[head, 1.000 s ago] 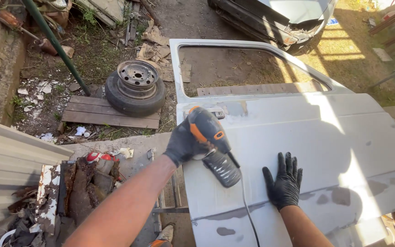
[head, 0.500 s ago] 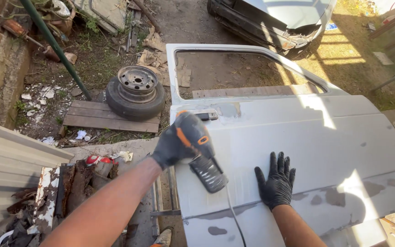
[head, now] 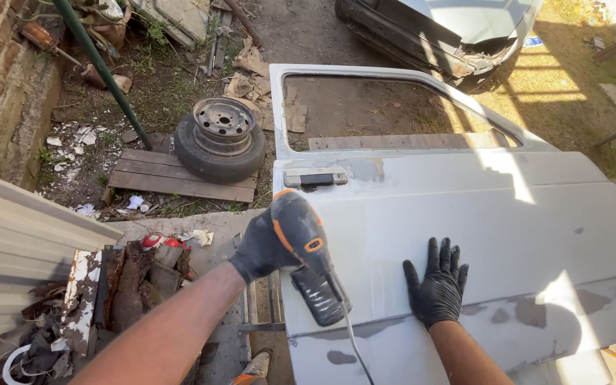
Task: The person uses an electric orbital sander to smooth the surface of a white car door. They move the tool across the door panel in a consistent pattern while holding the door steady with their other hand.
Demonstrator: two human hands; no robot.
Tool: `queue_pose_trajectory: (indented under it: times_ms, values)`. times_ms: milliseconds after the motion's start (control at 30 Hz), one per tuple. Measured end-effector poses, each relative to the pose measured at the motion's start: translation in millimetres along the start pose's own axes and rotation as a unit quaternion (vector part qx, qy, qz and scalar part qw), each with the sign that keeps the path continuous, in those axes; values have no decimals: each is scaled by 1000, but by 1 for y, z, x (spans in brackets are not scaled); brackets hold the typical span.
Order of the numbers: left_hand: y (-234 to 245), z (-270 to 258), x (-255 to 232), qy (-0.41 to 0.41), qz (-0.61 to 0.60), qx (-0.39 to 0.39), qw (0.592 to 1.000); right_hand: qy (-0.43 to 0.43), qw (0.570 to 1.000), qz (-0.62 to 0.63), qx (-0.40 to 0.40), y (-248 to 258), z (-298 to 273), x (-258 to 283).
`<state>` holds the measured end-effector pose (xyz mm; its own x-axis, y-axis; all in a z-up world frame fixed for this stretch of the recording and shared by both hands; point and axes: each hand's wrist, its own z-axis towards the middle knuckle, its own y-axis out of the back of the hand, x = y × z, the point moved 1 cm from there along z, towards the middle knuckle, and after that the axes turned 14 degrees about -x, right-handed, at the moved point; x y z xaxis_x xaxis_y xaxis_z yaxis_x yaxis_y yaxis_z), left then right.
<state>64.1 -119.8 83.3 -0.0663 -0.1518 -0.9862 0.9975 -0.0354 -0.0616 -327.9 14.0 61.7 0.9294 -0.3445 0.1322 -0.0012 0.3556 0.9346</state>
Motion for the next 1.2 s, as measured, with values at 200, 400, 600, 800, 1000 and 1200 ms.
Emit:
queue_pose_trajectory:
  times_ms: [200,400,600,800,1000,1200]
  values:
    - [-71,67,26,-44,179,9,983,1,1000,-4,-1,-2,0,-1]
    - [1,14,-20,17,206,12,978,-13,1000,-11,-11,-14,2,-9]
    - [-16,15,2,32,-152,26,988,-15,999,-36,-35,-34,1,-18]
    - [-60,64,39,-97,155,54,982,-14,998,-52,-45,-40,0,-20]
    - [12,-4,36,-57,6,18,998,-18,1000,-11,2,-6,-2,-5]
    - [-33,29,-7,7,149,41,988,2,1000,-17,-14,-9,0,-5]
